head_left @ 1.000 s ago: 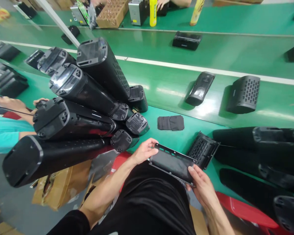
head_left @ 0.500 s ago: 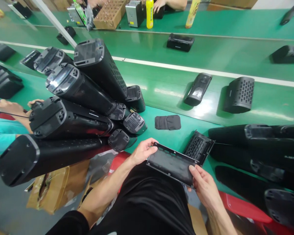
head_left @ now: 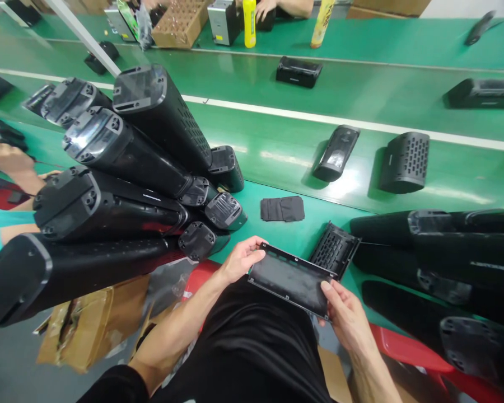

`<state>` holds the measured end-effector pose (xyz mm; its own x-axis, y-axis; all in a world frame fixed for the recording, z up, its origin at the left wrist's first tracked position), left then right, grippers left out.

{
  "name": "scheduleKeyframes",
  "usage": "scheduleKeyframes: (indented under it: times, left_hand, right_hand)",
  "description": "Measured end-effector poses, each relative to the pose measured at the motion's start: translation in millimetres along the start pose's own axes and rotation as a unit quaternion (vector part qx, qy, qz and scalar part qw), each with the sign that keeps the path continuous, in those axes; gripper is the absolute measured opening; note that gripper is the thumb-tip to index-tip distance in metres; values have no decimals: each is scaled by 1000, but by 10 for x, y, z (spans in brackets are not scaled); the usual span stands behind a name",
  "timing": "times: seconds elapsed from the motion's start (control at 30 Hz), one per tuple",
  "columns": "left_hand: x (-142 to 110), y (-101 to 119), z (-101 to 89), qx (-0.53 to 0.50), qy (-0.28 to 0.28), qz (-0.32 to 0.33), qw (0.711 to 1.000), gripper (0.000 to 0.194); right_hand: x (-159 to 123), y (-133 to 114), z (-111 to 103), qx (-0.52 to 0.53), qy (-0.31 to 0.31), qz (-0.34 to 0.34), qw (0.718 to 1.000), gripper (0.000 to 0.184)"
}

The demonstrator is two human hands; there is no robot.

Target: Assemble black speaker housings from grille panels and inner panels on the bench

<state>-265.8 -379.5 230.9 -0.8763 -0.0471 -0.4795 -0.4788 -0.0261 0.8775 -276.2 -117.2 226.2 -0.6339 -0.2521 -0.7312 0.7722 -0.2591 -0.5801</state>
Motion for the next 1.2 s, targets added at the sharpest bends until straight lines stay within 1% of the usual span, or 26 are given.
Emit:
scheduleKeyframes:
  times: [0.23, 0.37, 0.53, 0.9, 1.2]
  left_hand:
    - [0, 43, 37, -18, 4, -2, 1000, 38]
    - [5, 46, 64, -24, -2, -4, 1000, 36]
    - [20, 22, 89, -49, -10, -6, 999, 38]
    - [46, 40, 107, -42, 2, -11, 999, 37]
    - [64, 15, 106, -57, 0, -7, 998, 39]
  right_hand:
    - [17, -20, 2, -8, 11, -4, 1000, 54]
    - [2, -36, -6, -1, 3, -4, 1000, 52]
    - [-23, -72, -2, 12, -2, 0, 1000, 51]
    - [22, -45, -38, 9, -6, -8, 1000, 51]
    - [18, -96, 17, 15, -7, -6, 1000, 52]
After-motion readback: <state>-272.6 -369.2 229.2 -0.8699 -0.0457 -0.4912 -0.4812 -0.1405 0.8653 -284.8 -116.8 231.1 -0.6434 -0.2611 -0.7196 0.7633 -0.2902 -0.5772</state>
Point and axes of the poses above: each hand's wrist, its own x-axis towards the middle knuckle, its own z-axis out of the palm, y = z × x, the point moved 6 cm from there along x, towards the middle knuckle, and after that the axes turned 14 degrees about x, right-handed, at the moved point
